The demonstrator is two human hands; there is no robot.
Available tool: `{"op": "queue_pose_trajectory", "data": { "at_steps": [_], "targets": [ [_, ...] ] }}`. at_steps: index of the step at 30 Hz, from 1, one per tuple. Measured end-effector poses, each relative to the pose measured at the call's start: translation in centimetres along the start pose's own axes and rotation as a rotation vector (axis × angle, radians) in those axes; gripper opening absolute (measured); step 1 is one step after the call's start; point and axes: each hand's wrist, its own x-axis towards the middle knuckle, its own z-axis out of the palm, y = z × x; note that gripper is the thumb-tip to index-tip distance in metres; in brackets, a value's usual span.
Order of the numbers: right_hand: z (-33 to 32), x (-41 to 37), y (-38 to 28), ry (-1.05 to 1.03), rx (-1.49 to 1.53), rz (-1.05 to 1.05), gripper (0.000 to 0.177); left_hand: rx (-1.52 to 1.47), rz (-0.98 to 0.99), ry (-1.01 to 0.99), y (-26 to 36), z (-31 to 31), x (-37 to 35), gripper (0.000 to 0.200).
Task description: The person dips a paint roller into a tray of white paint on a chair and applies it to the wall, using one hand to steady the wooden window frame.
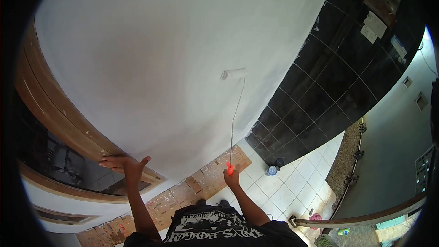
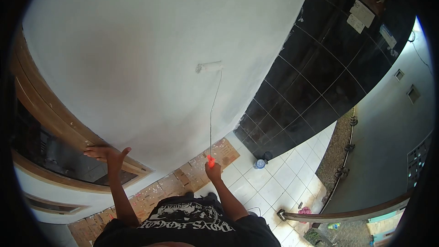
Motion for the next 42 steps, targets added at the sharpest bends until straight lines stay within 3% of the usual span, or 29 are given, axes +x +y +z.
{"op": "queue_pose_trajectory", "data": {
  "at_steps": [2, 6, 9, 11, 13, 18, 20, 27, 28, 32, 34, 36, 42],
  "targets": [
    [-0.8, -4.0, 2.1, -0.067, -0.134, 0.131, 0.033, -0.011, -0.014, -0.017, -0.2, 0.0, 0.1, 0.176],
    [-1.6, -7.2, 5.4, -0.126, -0.264, 0.127, 0.032, 0.058, -0.102, -0.119, 0.1, -0.6, 0.4, 0.174],
    [-1.7, -3.5, 2.2, -0.004, -0.143, 0.072, 0.032, 0.102, -0.075, -0.068, 0.6, -0.4, 0.4, 0.170],
    [-1.6, 0.4, -1.2, 0.067, 0.000, -0.079, 0.028, 0.080, -0.089, -0.059, 1.8, -0.4, 0.3, 0.168],
    [-1.7, 4.0, -5.8, 0.060, 0.053, -0.054, 0.031, 0.065, -0.101, -0.042, 2.3, -0.5, 0.3, 0.166],
    [0.4, 6.8, -8.6, 0.026, 0.199, -0.059, 0.034, 0.030, -0.096, -0.053, 2.6, -0.4, 0.3, 0.166],
    [1.5, 4.7, -7.0, 0.061, 0.180, -0.062, 0.035, 0.006, -0.097, -0.046, 2.6, -0.3, 0.3, 0.166],
    [1.6, -8.7, 2.6, -0.129, -0.158, 0.104, 0.034, 0.117, -0.092, -0.049, 0.6, 0.3, 0.8, 0.171],
    [0.7, -9.6, 2.8, -0.158, -0.180, 0.171, 0.034, 0.115, -0.095, -0.039, 0.7, 0.1, 0.7, 0.171],
    [-0.6, -7.6, 2.4, -0.129, -0.208, 0.098, 0.034, 0.032, -0.034, -0.057, 0.4, -0.3, 0.5, 0.171],
    [-1.2, -4.1, -0.3, -0.053, -0.135, -0.043, 0.035, 0.064, -0.002, -0.031, 0.7, -1.1, 0.5, 0.170],
    [-1.7, 0.1, -4.6, -0.040, -0.010, -0.052, 0.035, -0.104, -0.087, -0.148, 2.3, -2.4, 0.2, 0.170],
    [-5.7, 9.0, -21.6, 0.063, 0.141, -0.178, 0.036, -0.062, 0.040, -0.003, -0.2, -0.3, 0.4, 0.171]
  ]
}}
